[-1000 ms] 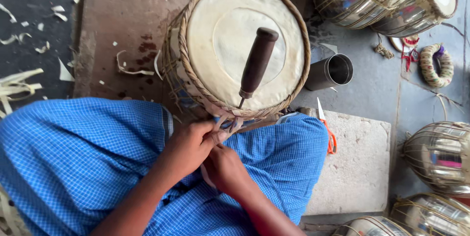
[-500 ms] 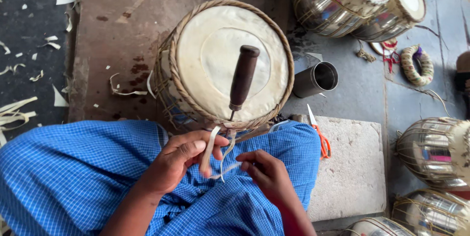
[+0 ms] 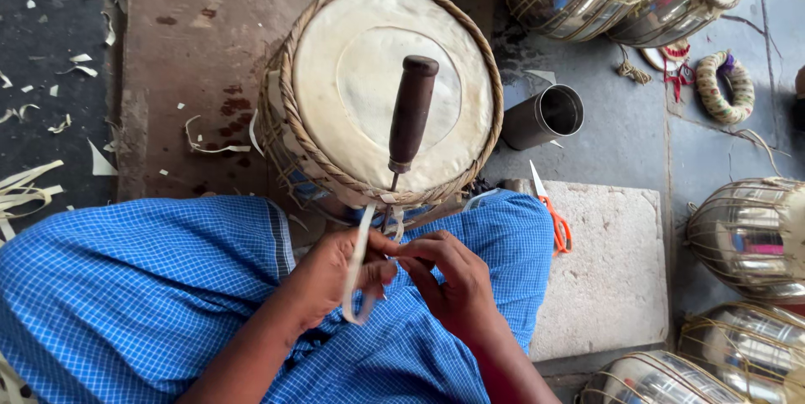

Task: The person threads leather strips through the rim of a drum using a sharp tool. They pull the strips tight and handle the drum with both hands while sitting on the floor.

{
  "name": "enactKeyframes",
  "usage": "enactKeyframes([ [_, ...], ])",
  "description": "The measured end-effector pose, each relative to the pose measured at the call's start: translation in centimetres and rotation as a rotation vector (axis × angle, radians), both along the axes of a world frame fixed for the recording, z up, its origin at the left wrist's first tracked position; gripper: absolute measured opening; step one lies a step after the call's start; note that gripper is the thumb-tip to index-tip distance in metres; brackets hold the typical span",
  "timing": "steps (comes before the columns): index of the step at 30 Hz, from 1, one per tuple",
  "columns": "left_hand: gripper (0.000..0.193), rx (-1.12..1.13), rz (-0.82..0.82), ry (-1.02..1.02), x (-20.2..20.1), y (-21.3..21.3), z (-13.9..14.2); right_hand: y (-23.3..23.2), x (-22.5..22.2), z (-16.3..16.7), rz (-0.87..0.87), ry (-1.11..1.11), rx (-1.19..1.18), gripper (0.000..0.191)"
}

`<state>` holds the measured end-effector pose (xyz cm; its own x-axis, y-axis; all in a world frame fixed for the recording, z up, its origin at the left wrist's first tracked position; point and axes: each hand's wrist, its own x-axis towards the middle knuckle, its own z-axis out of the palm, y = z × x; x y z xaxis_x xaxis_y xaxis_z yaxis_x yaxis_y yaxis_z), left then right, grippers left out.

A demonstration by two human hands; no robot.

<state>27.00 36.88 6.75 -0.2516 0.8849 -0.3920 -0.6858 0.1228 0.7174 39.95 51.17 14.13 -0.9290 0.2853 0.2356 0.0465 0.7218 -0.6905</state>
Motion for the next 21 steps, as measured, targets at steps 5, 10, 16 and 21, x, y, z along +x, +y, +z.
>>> enactKeyframes([
  [5, 0.013, -0.031, 0.132, 0.572, 0.5, -0.1, 1.3, -0.7, -0.1, -1.7, -0.073, 0.038, -0.023, 0.030],
  [10, 0.016, -0.230, 0.216, 0.565, -0.4, -0.5, 1.6, 0.0, -0.2, -2.4, -0.236, 0.112, -0.334, 0.038],
  [16, 0.009, -0.145, 0.380, 0.833, -0.7, -0.5, 1.3, 1.1, 0.8, -2.8, -0.262, 0.029, -0.259, 0.026],
  [21, 0.009, -0.120, 0.419, 0.859, -0.6, -0.7, 1.4, 0.7, 0.9, -3.5, -0.204, 0.036, -0.314, 0.022],
])
